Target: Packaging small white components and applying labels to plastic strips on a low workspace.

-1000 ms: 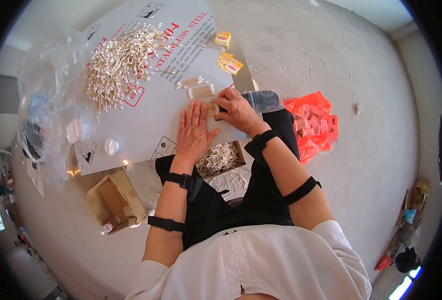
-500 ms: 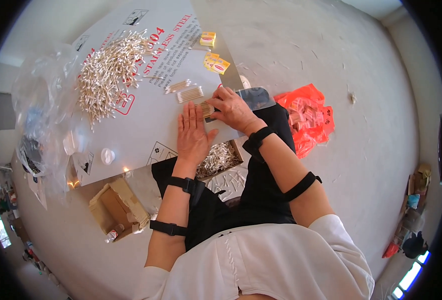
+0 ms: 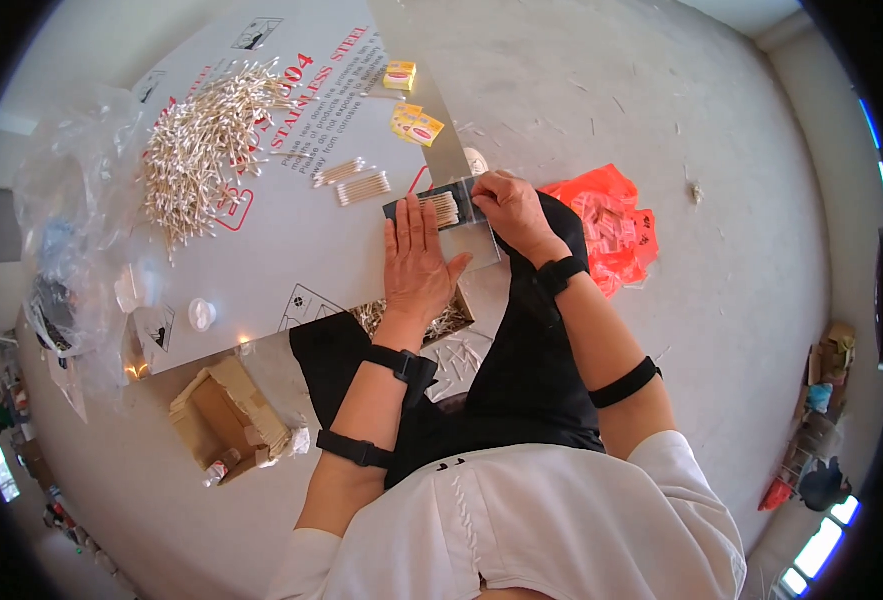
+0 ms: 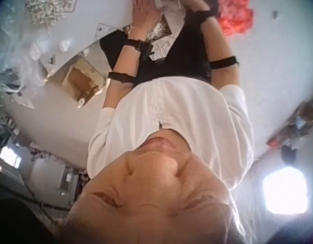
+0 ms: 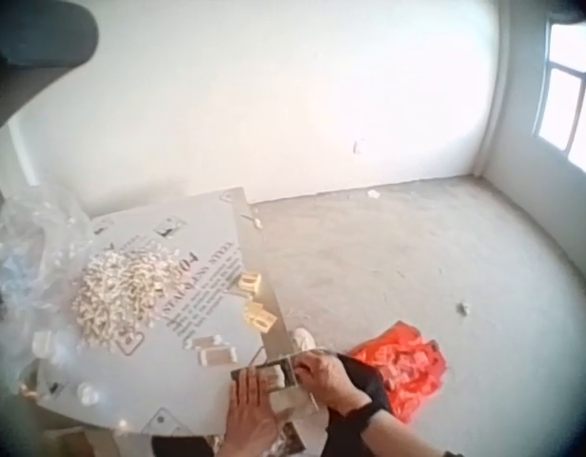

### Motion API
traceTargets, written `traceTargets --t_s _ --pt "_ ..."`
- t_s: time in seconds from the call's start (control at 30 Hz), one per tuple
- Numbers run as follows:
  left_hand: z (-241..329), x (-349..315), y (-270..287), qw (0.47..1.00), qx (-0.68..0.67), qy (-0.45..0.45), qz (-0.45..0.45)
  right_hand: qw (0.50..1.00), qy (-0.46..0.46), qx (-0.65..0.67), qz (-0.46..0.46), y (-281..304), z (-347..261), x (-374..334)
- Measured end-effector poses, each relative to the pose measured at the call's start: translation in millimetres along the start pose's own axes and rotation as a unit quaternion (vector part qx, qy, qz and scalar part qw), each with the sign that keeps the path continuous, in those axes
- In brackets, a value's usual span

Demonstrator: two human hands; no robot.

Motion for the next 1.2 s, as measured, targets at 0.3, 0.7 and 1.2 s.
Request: traceTargets --t_s 0.3,0.7,1.2 --pt "10.5 3.5 0.9 1.000 0.014 0.006 -0.005 0.963 -0.145 -0.202 -0.101 -6.6 -28.4 25.5" --pt "15.1 8.6 6.0 0.998 0.022 0.035 -0.047 0.920 -0.220 -0.271 -0.180 -3.8 -51.4 49.7" --pt "23.9 16.2 4.5 0.999 0.029 0.026 -0.033 0.926 -0.303 -0.154 -0.165 8.4 -38.4 51.1"
Point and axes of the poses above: each hand's wrist, its own x-axis towards the middle knuckle, its own y-axis out of the back of the hand, z = x × y, the point moved 1 cm from there along x, towards the middle knuckle, and after that the axes turned 13 degrees about -z, right-handed, at the moved point
